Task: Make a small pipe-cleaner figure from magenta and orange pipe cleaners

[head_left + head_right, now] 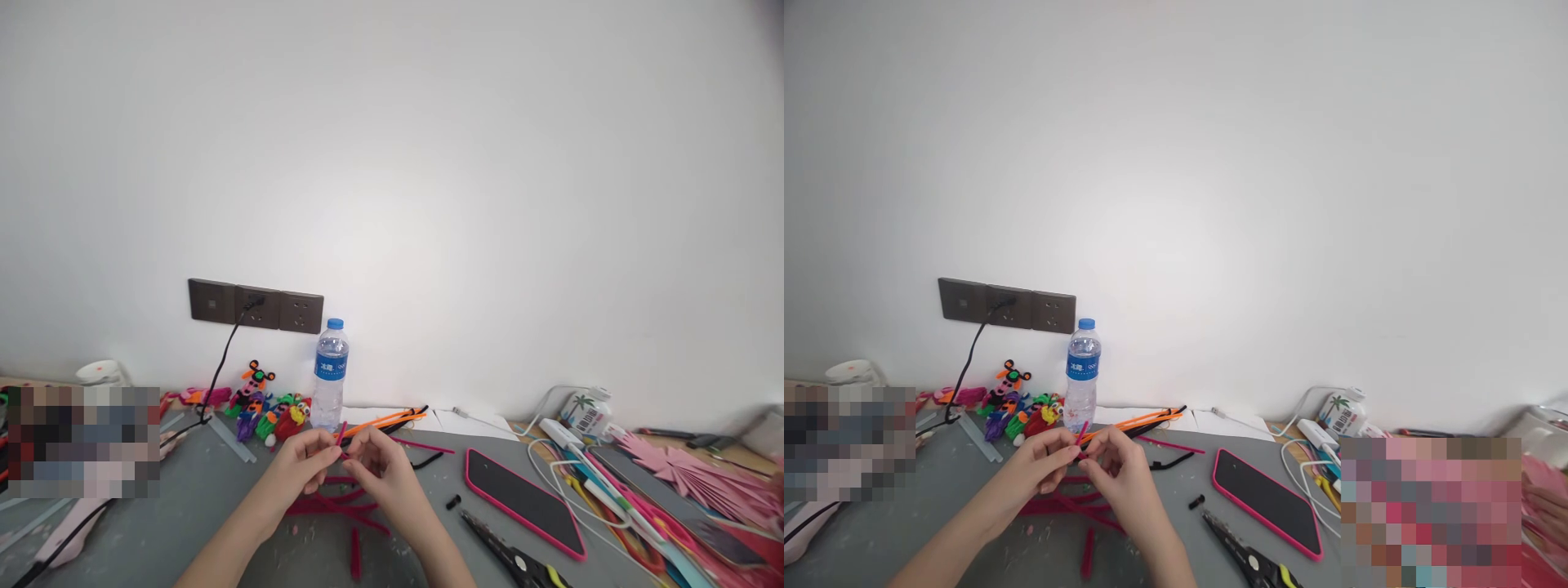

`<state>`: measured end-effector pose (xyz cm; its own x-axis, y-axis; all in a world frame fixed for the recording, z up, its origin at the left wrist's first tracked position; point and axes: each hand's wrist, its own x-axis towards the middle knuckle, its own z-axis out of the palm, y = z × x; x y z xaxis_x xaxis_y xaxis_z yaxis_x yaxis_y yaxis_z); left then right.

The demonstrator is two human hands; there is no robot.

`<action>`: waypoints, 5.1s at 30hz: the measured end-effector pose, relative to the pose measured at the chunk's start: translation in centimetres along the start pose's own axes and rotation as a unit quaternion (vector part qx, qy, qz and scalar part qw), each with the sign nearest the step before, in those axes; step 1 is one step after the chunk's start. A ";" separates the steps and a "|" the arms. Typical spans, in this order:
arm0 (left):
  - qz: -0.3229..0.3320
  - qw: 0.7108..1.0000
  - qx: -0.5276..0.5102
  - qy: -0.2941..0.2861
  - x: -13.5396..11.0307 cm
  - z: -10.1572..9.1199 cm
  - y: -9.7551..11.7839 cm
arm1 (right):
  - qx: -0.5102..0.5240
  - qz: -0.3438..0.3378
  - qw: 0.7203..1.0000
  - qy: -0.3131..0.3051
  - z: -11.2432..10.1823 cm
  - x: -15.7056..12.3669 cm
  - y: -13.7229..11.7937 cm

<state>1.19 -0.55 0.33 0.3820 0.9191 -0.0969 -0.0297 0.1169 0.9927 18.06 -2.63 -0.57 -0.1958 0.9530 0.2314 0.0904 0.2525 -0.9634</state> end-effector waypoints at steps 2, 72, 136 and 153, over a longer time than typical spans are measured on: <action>0.009 1.000 -0.022 0.014 0.1 -0.3 -0.2 | 0.083 0.015 0.996 -0.043 0.1 -0.1 -0.3; 0.126 0.983 -0.022 0.130 0.5 -0.4 -0.7 | 0.268 -0.025 0.959 0.086 0.8 0.5 0.5; -0.058 0.964 -0.260 0.023 0.3 1.6 -1.4 | -0.162 -0.222 0.955 0.112 1.1 -0.4 0.1; -0.057 0.970 -0.233 0.030 0.4 1.2 -1.4 | -0.264 -0.315 0.906 0.095 0.9 -0.1 0.2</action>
<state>2.53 -0.83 -1.01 0.3535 0.9087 -0.2222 -0.4096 0.3639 0.8365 17.20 -2.87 -0.89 -0.2041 0.5902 0.7810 0.4842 0.7542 -0.4435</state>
